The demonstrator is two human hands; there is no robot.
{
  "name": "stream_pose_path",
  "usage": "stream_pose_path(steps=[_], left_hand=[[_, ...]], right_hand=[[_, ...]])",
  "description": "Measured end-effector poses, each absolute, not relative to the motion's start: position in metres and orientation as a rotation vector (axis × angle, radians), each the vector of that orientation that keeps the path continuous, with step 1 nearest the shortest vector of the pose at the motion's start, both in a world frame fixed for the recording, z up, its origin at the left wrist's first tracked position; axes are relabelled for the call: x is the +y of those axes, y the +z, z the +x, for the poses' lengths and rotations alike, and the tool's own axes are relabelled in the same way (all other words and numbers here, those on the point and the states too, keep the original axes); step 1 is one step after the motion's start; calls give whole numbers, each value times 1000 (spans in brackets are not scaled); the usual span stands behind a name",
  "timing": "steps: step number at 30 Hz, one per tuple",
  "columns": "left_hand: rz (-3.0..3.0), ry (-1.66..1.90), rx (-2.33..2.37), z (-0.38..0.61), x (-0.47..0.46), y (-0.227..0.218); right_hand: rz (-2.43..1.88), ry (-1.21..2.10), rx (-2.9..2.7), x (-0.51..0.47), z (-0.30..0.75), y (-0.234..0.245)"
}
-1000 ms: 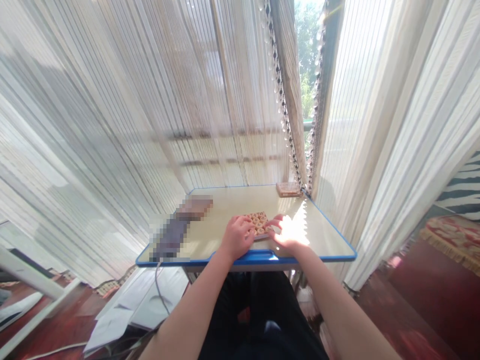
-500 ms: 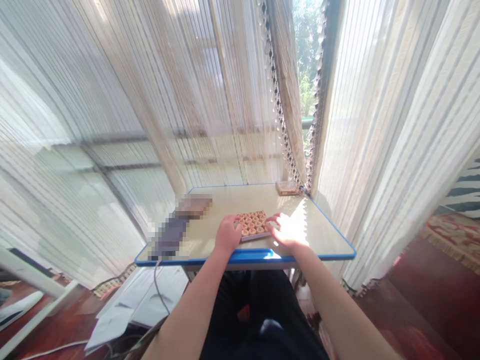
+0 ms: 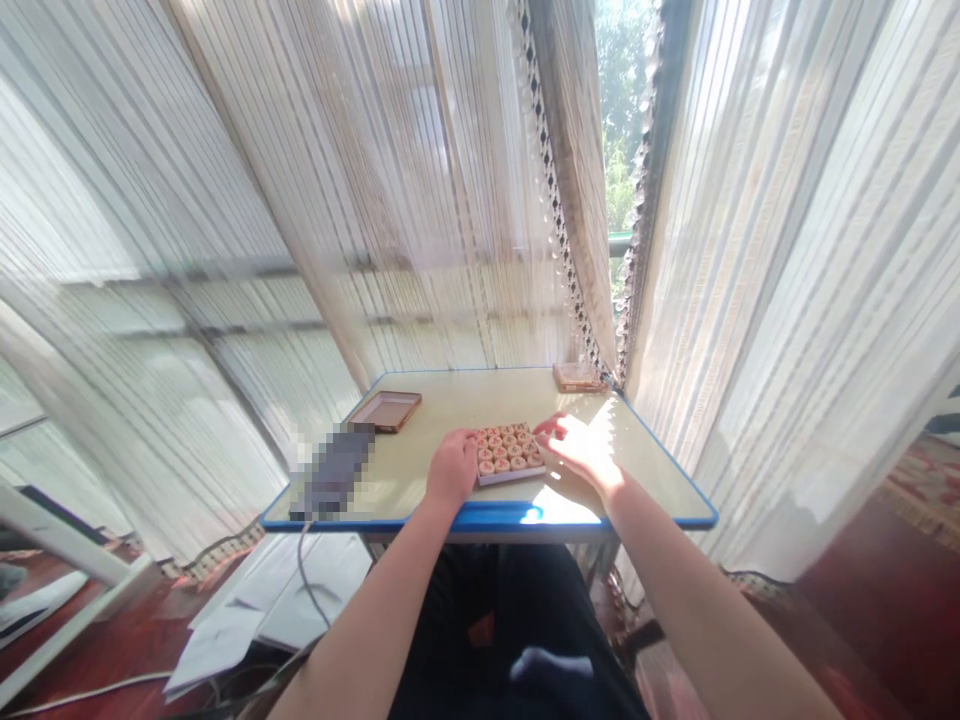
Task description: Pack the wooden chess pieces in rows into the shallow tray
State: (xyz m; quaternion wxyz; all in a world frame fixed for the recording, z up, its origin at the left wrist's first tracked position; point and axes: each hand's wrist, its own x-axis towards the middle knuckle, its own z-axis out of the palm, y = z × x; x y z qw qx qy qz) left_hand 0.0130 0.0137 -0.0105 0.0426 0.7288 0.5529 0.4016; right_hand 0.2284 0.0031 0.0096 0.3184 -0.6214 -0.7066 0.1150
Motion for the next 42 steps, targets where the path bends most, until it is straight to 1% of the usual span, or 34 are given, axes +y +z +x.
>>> stream_pose_path(steps=[5, 10, 17, 22, 27, 36, 42], left_hand=[[2136, 1206, 1755, 14, 12, -9], [2211, 1134, 1766, 13, 12, -8], [2201, 1145, 1764, 12, 13, -10], [2182, 1172, 1735, 13, 11, -9], [2125, 1172, 1744, 13, 11, -9], [2164, 1166, 1734, 13, 13, -9], [2175, 1173, 1745, 13, 14, -10]], right_hand=[[-1552, 335, -1931, 1, 223, 8], [-1503, 377, -1968, 1, 222, 12], [-1414, 466, -1997, 2, 224, 9], [-1404, 512, -1970, 2, 225, 7], [-1419, 465, -1913, 3, 225, 8], [-1433, 607, -1942, 2, 225, 11], [-1399, 623, -1962, 1, 226, 11]])
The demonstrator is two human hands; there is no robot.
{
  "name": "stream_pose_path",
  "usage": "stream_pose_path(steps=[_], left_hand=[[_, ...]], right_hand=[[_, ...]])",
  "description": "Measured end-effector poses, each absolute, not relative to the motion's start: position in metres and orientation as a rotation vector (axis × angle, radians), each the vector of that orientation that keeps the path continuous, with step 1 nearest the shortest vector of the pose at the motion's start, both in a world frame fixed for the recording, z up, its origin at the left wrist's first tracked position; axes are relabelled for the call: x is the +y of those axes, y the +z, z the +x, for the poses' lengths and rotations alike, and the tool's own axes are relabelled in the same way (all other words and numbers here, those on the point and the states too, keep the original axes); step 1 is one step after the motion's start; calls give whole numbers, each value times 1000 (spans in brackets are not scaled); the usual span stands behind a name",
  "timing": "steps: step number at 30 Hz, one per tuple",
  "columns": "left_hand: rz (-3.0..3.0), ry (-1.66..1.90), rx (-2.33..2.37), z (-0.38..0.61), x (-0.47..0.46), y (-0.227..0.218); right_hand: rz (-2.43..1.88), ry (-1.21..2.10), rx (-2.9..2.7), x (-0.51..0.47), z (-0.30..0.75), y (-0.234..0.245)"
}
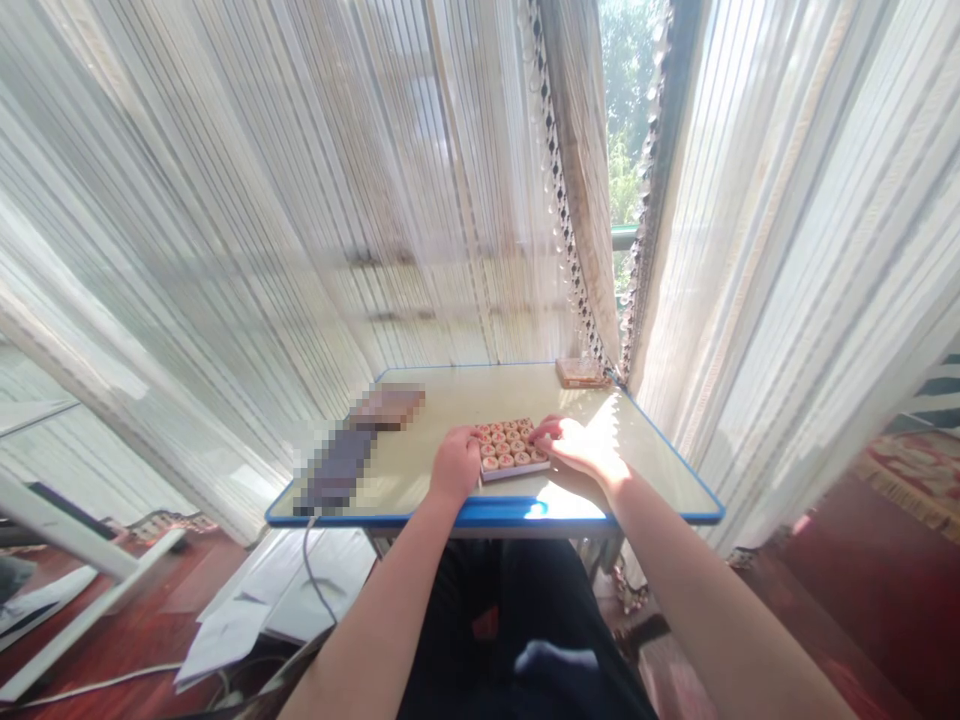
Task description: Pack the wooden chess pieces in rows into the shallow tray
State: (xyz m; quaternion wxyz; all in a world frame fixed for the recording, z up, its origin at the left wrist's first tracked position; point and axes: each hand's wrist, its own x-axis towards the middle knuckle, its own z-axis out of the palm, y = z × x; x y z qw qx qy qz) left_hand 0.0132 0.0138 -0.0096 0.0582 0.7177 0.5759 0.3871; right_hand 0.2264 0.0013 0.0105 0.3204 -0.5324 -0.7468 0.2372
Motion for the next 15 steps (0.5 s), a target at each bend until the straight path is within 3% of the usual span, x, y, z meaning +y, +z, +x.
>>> stream_pose_path(steps=[15], left_hand=[[2086, 1056, 1600, 10, 29, -9]], right_hand=[[-1441, 676, -1875, -1, 226, 11]])
